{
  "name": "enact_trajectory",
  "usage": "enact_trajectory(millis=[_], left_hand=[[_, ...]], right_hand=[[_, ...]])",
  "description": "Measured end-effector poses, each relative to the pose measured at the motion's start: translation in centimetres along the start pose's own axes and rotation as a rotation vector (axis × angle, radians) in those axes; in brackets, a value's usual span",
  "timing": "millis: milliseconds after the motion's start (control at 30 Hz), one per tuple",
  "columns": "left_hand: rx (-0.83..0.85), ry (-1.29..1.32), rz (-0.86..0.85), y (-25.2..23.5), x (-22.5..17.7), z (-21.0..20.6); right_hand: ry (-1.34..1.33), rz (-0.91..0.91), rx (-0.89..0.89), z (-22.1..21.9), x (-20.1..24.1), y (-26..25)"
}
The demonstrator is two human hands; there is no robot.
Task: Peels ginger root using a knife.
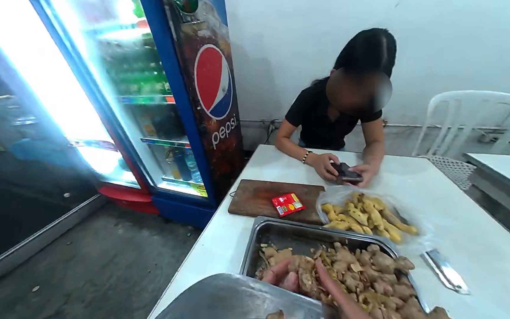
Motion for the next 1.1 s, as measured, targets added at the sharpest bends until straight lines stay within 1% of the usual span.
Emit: enact_trajectory(millis=[133,267,367,467,600,733,867,967,1033,1100], left_hand=[[0.012,-0.032,0.002,0.3,-0.5,-0.4],[0.035,0.011,0.01,0.5,-0.3,-0.3],[0.033,0.031,0.023,0.5,0.0,-0.4],[0.037,0.047,0.021,0.7,0.1,-0.3],[-0.014,0.1,0.065,1.1,0.3,-0.4],[-0.047,0.117,0.089,1.2,0.5,-0.3],[-0.022,0.056,0.044,0.9,0.4,0.0],[-0.027,0.053,0.053,0.8,0.1,0.1],[-0.024,0.074,0.047,0.8,0.0,0.1],[-0.065,0.1,0.041,1.2,-0.4,0.2]], right_hand=[[0.031,-0.023,-0.017,0.1,0.2,-0.5],[0.037,-0.042,-0.021,0.4,0.1,-0.7],[0.004,-0.065,0.018,0.1,-0.1,-0.7],[0.033,-0.076,0.008,0.2,-0.2,-0.7],[0.056,-0.07,-0.017,0.3,-0.1,-0.6],[-0.014,-0.07,-0.001,0.5,-0.6,-0.6],[-0.083,-0.095,0.034,0.8,-0.7,-0.6],[-0.135,-0.061,0.028,1.1,-1.3,-0.7],[-0.173,-0.064,0.055,1.2,-1.2,-0.7],[-0.237,-0.066,0.072,1.3,-1.1,-0.7]])
Point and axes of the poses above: each hand's wrist, its own y-axis away from the middle knuckle, its own z-axis out of the back of the hand, x = y × z, the point moved 6 cm from there along -y, towards the middle knuckle, and after that the axes turned 13 degrees about -y, right-handed, at the moved point
